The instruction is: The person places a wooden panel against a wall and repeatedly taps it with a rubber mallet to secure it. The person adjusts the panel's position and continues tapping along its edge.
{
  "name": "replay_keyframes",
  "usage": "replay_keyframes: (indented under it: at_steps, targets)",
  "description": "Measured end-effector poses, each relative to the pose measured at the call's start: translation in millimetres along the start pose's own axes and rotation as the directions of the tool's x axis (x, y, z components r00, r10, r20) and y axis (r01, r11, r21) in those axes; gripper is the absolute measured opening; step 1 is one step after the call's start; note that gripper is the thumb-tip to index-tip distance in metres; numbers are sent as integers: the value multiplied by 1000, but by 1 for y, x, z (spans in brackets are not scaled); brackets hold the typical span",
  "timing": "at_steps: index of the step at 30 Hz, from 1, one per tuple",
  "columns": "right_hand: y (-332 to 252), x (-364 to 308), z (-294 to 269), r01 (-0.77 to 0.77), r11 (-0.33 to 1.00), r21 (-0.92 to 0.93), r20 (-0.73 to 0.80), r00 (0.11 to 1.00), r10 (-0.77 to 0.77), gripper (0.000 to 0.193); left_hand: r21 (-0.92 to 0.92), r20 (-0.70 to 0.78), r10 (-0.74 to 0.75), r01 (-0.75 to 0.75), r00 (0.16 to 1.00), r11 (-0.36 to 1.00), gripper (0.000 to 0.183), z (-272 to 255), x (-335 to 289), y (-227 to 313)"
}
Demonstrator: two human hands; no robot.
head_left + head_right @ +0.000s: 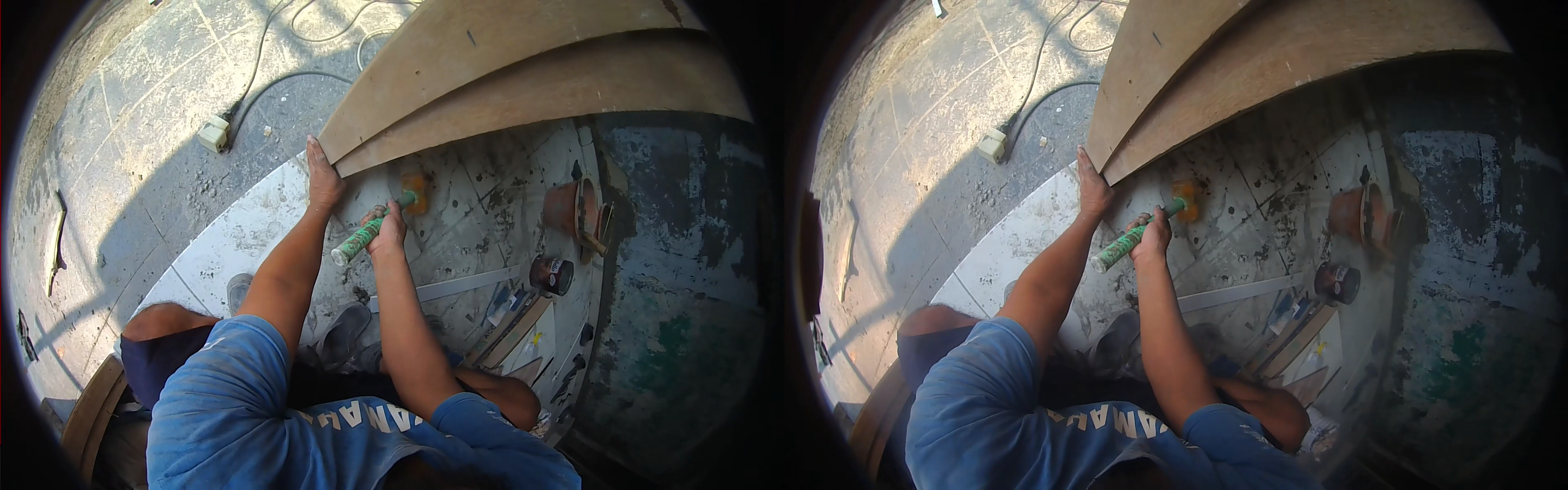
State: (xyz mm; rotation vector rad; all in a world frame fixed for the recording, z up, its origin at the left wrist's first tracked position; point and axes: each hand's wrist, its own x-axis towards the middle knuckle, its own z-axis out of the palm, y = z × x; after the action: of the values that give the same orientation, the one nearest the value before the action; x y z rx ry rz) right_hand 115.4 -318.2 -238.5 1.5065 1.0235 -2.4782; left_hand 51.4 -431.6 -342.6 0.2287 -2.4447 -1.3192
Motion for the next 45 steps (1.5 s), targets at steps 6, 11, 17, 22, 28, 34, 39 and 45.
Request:
replay_keyframes:
  at_steps: [6, 11, 17, 22, 28, 34, 39, 45]
  targets:
    - [7, 15, 34, -46, 997, -59, 105, 993, 52, 25, 7, 17, -28, 27, 999, 1000, 120, 6, -1, 3]
    - [-1, 8, 18, -14, 991, -137, 50, 999, 21, 19, 39, -29, 29, -28, 999, 999, 112, 2, -5, -16]
    - [-53, 50, -8, 52, 997, 57, -5, 999, -51, 19, 34, -8, 9, -8, 1000, 999, 101, 11, -2, -11]
    - [-105, 64, -5, 144, 990, -1, 109, 984, -143, 17, 28, 8, -41, 41, 999, 999, 102, 8, -6, -5]
    - [-76, 66, -9, 174, 975, -142, 87, 983, -162, 17, 48, 11, -34, 33, 999, 998, 115, 7, -2, -19]
    - [-88, 104, -17, 99, 994, 54, 98, 990, -104, 18, 18, 56, -99, 98, 993, 995, 130, 12, -5, -8]
    - [-69, 93, 15, 148, 987, 55, 62, 987, -151, 21, 56, 32, -74, 72, 997, 996, 131, 9, -1, -20]
    - [-72, 75, 42, 149, 988, -45, 129, 981, -142, 26, 48, 48, -98, 96, 994, 994, 132, 8, -5, -9]
